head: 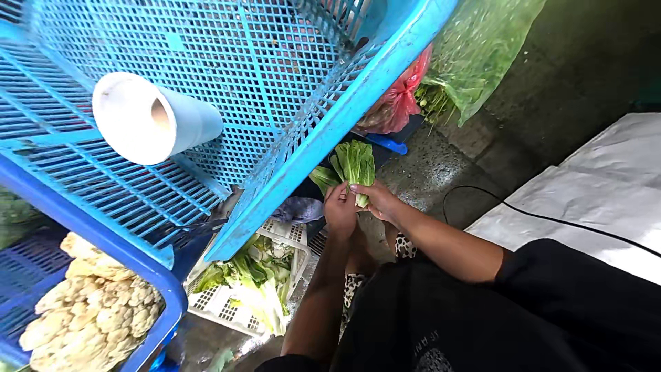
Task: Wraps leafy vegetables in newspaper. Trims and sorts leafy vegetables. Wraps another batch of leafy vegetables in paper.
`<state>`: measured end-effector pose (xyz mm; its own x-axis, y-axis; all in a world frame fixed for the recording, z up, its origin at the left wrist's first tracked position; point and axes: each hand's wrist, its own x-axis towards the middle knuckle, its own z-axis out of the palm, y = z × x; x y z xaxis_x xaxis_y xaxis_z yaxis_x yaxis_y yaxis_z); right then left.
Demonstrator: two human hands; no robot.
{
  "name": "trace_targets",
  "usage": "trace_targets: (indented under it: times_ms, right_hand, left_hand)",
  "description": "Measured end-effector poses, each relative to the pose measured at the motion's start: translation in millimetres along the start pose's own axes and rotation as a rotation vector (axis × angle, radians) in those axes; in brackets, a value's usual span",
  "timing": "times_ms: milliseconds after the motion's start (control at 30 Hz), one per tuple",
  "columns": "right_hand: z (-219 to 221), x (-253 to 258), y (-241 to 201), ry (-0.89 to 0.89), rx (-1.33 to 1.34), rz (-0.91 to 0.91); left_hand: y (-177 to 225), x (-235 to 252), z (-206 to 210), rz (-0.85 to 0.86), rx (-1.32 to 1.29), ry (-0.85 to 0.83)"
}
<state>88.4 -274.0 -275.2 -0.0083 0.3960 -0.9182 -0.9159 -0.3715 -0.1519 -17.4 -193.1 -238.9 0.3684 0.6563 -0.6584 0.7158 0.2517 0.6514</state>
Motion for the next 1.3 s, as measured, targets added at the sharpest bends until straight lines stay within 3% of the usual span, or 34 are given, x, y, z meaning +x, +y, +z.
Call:
trace_targets:
  times_ms: [67,133,333,500,600,767,833,933,1133,1300]
  right_hand:
    - [-7,1,-3,-0.009,-0.021,0.022]
    - [-13,4,-5,-0.023,-0.035,0.010]
    - [-29,-2,-4,0.046,-0.042,-0.021]
    - [-41,-13,8,0.084,-0.083,-0.024]
    - [-41,-12,9,0.110,-0.068,-0.012]
    - [-31,-2,4,0.101,-0.032,-0.018]
    - [-23,2,6,0.090,-0.035,-0.023]
    - [-1,4,6,0.057,-0.051,-0.021]
    - [35,4,3,0.025,-0.041,-0.070]
    - [36,4,-5,-0.043,-0.047,-0.115]
  left_hand:
    - [-6,3,-9,-0.071,-0.167,-0.117]
    - [-13,15,-22,-0.099,-0.158,-0.155]
    - [-48,103,-56,-0.258,0.455,0.222]
    - [-53,130,-45,-0.263,0.509,0.120]
    - [-40,123,-46,-0.257,0.478,0.180]
    - [5,66,-82,-0.183,0.294,0.394]
    - [14,41,-88,-0.046,0.028,0.460]
    - [22,8,-74,0.178,-0.229,0.389]
    - [12,-12,-21,0.183,0.160,0.269]
    - [15,-6,-26,0.260,0.121,0.304]
